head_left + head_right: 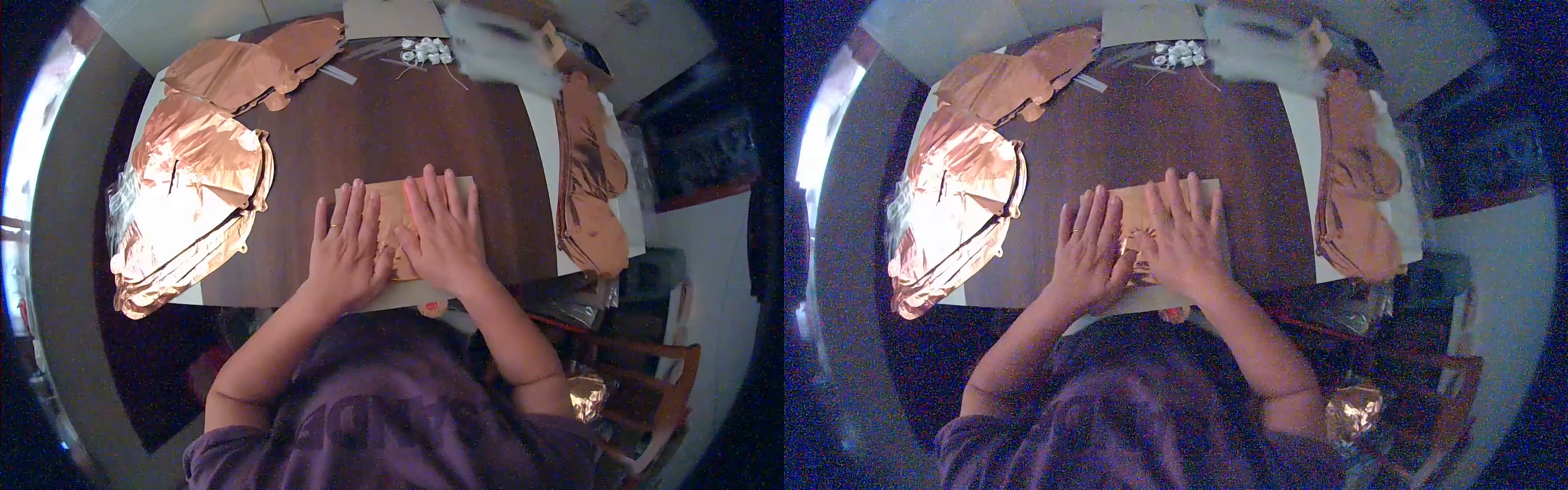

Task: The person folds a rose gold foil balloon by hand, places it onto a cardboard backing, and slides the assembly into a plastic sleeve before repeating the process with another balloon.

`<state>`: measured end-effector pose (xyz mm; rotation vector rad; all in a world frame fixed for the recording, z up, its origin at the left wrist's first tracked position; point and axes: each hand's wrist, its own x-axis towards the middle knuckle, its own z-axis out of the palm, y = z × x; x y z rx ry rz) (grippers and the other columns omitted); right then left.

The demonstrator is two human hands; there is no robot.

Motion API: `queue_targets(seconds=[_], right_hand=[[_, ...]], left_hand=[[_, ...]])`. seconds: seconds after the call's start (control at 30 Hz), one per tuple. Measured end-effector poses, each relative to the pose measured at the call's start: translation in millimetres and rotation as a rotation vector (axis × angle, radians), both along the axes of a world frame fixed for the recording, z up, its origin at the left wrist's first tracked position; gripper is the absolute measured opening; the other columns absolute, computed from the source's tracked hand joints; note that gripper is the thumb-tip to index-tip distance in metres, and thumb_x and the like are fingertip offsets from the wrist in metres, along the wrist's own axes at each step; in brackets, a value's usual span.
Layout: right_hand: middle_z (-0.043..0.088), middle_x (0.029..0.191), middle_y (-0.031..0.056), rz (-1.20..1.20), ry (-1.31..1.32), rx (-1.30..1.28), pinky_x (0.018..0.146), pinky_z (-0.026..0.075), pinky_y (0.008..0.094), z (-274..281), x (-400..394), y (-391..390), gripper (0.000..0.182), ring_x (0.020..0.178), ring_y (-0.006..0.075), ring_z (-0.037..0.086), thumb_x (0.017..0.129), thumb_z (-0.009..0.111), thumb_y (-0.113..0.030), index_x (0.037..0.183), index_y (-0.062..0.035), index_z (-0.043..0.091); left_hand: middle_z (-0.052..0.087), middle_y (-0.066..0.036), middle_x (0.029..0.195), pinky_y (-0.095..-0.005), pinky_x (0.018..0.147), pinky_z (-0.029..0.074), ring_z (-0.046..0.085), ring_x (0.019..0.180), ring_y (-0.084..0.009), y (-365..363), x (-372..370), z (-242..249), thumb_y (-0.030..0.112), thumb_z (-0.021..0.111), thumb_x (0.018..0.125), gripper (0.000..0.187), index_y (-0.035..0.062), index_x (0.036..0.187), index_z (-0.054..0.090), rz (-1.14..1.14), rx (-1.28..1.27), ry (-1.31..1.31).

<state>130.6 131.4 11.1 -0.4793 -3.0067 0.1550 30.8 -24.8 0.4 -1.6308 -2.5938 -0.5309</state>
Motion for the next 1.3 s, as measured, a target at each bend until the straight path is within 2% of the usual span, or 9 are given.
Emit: queue_targets(seconds=[0.37, 0.57, 0.7, 0.8, 0.87, 0.93, 1.03, 1.13, 1.3], right_hand=[[0.021, 0.157, 0.0203, -0.027, 0.026, 0.022, 0.116, 0.013, 0.0588, -5, 0, -1, 0.068, 0.145, 0.041, 0.019, 0.096, 0.046, -0.043, 0.152, -0.0106, 0.026], [0.026, 0.155, 0.0224, 0.007, 0.071, 0.01, 0.115, 0.013, 0.0605, -8, 1, 3, 0.068, 0.143, 0.0418, 0.024, 0.095, 0.05, -0.042, 0.151, -0.009, 0.028], [0.036, 0.15, 0.0231, 0.007, 0.333, -0.324, 0.115, 0.022, 0.0517, -23, 2, 25, 0.063, 0.141, 0.0389, 0.031, 0.093, 0.057, -0.034, 0.146, -0.0066, 0.036], [0.055, 0.132, 0.0222, -0.134, 0.681, -0.542, 0.104, 0.041, 0.0415, -2, 37, 32, 0.042, 0.125, 0.0338, 0.052, 0.089, 0.064, -0.024, 0.125, -0.0027, 0.056], [0.069, 0.105, 0.0169, -0.416, 0.536, -0.545, 0.081, 0.053, 0.0359, 26, 77, 21, 0.022, 0.093, 0.0283, 0.068, 0.087, 0.067, -0.017, 0.1, 0.0007, 0.064], [0.071, 0.088, 0.0132, -0.536, 0.244, -0.406, 0.067, 0.055, 0.0345, 36, 114, 13, 0.023, 0.069, 0.0226, 0.068, 0.09, 0.066, -0.021, 0.09, 0.0014, 0.064], [0.071, 0.086, 0.0144, -0.632, 0.144, -0.961, 0.064, 0.055, 0.0337, 11, 146, 3, 0.025, 0.067, 0.0222, 0.069, 0.093, 0.063, -0.025, 0.095, 0.0, 0.064], [0.071, 0.088, 0.0157, -0.734, 0.422, -1.717, 0.063, 0.056, 0.0335, -4, 140, -14, 0.025, 0.071, 0.023, 0.07, 0.096, 0.059, -0.026, 0.102, -0.0018, 0.063], [0.071, 0.088, 0.0162, -0.626, 0.464, -1.899, 0.061, 0.057, 0.0333, 7, 122, -23, 0.025, 0.072, 0.0233, 0.071, 0.098, 0.055, -0.023, 0.109, -0.002, 0.06]], left_hand=[[0.034, -0.024, 0.15, -0.055, 0.117, 0.015, 0.029, 0.141, -0.0414, -34, -34, 28, 0.052, 0.06, 0.085, 0.079, 0.0017, 0.142, 0.039, -0.283, 0.067, 0.009], [0.048, -0.024, 0.137, -0.055, 0.11, 0.033, 0.046, 0.129, -0.0429, -31, -33, 19, 0.044, 0.064, 0.08, 0.07, 0.0018, 0.133, 0.048, -0.457, 0.05, 0.071], [0.053, -0.027, 0.129, -0.0553, 0.105, 0.039, 0.052, 0.12, -0.0442, -27, -32, 19, 0.041, 0.063, 0.08, 0.067, 0.0004, 0.13, 0.048, -0.479, 0.044, 0.138], [0.055, -0.029, 0.123, -0.0541, 0.103, 0.041, 0.055, 0.115, -0.044, -22, -31, 23, 0.038, 0.062, 0.08, 0.063, -0.0018, 0.127, 0.05, -0.498, 0.035, 0.187], [0.056, -0.029, 0.117, -0.0517, 0.099, 0.043, 0.057, 0.11, -0.0435, -21, -32, 25, 0.034, 0.062, 0.078, 0.059, -0.0047, 0.122, 0.053, -0.521, 0.066, 0.199], [0.055, -0.029, 0.121, -0.0541, 0.101, 0.042, 0.056, 0.113, -0.0445, -20, -34, 26, 0.036, 0.061, 0.08, 0.061, -0.0021, 0.127, 0.049, -0.531, 0.014, 0.188], [0.054, -0.03, 0.123, -0.0558, 0.101, 0.041, 0.055, 0.114, -0.0458, -20, -34, 28, 0.036, 0.059, 0.082, 0.061, -0.0006, 0.13, 0.047, -0.537, -0.03, 0.208], [0.054, -0.032, 0.119, -0.0538, 0.099, 0.042, 0.056, 0.11, -0.0468, -17, -35, 31, 0.031, 0.061, 0.076, 0.065, -0.0006, 0.131, 0.047, -0.59, -0.014, 0.244], [0.053, -0.033, 0.12, -0.0524, 0.1, 0.042, 0.055, 0.112, -0.047, -18, -44, 30, 0.028, 0.061, 0.074, 0.068, 0.0018, 0.134, 0.045, -0.664, 0.006, 0.255]])
